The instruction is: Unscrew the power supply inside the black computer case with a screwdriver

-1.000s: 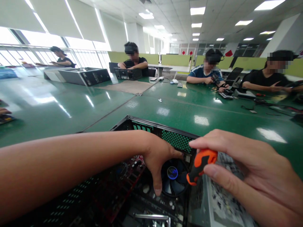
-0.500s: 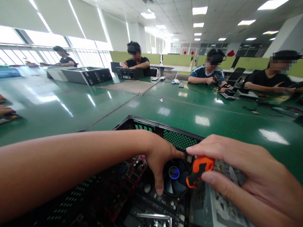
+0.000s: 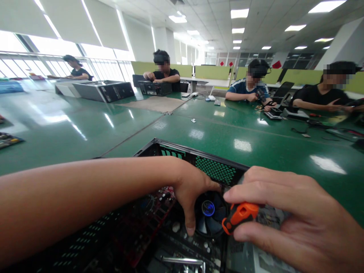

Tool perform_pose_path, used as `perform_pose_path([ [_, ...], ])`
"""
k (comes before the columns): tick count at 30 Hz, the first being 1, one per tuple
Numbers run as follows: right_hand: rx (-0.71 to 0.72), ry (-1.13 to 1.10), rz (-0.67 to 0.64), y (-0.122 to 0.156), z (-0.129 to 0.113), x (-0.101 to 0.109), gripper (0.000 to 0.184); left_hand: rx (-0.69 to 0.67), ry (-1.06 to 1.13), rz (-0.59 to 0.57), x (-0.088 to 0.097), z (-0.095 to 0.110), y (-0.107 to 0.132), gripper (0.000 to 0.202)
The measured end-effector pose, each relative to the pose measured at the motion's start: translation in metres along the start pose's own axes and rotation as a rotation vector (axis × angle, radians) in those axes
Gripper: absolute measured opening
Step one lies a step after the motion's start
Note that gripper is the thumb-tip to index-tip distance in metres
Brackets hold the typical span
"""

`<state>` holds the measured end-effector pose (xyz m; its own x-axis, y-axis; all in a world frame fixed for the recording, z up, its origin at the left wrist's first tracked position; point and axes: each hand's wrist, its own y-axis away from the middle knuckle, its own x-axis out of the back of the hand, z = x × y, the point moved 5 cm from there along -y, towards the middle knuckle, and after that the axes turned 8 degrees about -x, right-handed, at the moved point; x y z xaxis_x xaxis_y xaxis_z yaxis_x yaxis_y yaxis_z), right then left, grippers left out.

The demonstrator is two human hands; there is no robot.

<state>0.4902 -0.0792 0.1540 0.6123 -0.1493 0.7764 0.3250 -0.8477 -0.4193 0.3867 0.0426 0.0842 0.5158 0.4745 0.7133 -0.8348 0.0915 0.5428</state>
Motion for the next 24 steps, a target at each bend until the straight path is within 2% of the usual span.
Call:
perform_pose_path([
  [5,-0.038,0.014,-0.017,0.001,0.002,0.0,0.024,0.0,-0.01,0.017,0.001,0.0,0.0,0.112],
  [10,-0.092,0.038,-0.021,0.007,0.002,-0.003,0.037,-0.028,0.065,-0.009,-0.003,-0.004,-0.001,0.083],
  [13,-0.102,0.023,-0.054,0.008,0.004,-0.004,0.044,-0.037,0.101,0.005,-0.003,-0.004,-0.001,0.083],
  [16,-0.057,-0.032,-0.068,0.005,0.005,-0.003,0.039,-0.051,0.094,0.005,-0.003,-0.003,-0.001,0.077],
  [17,-0.047,-0.051,-0.066,0.003,0.005,-0.002,0.034,-0.042,0.078,0.004,-0.003,-0.002,-0.001,0.079],
  [20,-0.054,-0.064,-0.054,-0.002,0.004,0.001,0.016,-0.008,0.025,0.02,-0.001,-0.002,-0.001,0.103],
  [22,-0.095,-0.065,-0.088,-0.004,0.003,0.002,0.014,-0.019,0.016,0.019,0.001,0.0,0.0,0.11],
  [24,-0.148,-0.083,-0.123,-0.004,0.002,0.001,0.016,-0.034,0.024,0.003,0.001,0.003,0.001,0.108],
])
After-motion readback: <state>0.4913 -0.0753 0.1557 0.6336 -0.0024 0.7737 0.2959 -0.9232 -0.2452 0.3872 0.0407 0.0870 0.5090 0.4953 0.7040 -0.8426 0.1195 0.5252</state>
